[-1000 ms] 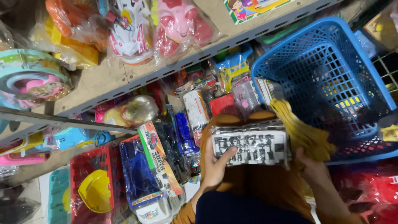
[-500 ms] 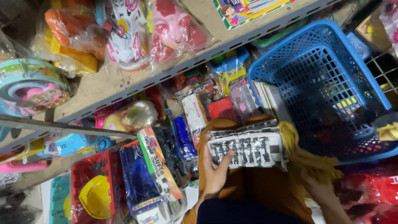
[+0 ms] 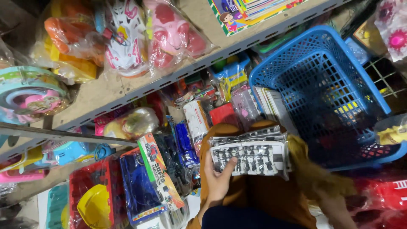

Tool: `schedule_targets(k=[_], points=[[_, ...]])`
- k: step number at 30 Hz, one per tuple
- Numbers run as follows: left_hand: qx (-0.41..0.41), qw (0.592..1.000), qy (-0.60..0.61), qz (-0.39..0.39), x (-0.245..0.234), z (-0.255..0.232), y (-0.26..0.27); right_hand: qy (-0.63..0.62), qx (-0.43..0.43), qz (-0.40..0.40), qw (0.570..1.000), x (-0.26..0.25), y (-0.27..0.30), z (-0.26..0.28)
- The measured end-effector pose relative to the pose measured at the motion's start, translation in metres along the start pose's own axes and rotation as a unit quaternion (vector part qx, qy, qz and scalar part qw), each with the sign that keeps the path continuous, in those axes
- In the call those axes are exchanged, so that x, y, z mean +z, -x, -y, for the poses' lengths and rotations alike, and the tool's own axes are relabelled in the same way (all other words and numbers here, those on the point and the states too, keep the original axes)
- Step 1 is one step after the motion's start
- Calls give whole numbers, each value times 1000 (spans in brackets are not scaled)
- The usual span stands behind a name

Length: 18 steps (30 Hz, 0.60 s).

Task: Wiping dust off children's books and toy packaging with a yellow cloth in a stockroom.

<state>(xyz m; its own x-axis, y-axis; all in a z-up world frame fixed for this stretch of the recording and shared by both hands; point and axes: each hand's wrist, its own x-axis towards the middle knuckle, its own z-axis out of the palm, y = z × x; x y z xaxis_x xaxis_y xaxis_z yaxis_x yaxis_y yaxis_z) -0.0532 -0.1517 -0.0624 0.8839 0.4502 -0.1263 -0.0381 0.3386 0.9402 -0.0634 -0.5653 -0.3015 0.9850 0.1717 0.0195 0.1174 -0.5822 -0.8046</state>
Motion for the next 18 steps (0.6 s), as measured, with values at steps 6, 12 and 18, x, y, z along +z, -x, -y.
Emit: schedule_targets(k=[6, 12, 18], points=[[1, 1000, -17, 3, 6, -23, -1, 385, -22, 69, 920, 29, -44, 52], [12, 999, -34, -16, -1, -18, -7, -25, -62, 20, 998, 12, 0, 49], [17, 998, -52, -9, 1, -22, -7, 373, -163, -18, 913, 82, -37, -53]])
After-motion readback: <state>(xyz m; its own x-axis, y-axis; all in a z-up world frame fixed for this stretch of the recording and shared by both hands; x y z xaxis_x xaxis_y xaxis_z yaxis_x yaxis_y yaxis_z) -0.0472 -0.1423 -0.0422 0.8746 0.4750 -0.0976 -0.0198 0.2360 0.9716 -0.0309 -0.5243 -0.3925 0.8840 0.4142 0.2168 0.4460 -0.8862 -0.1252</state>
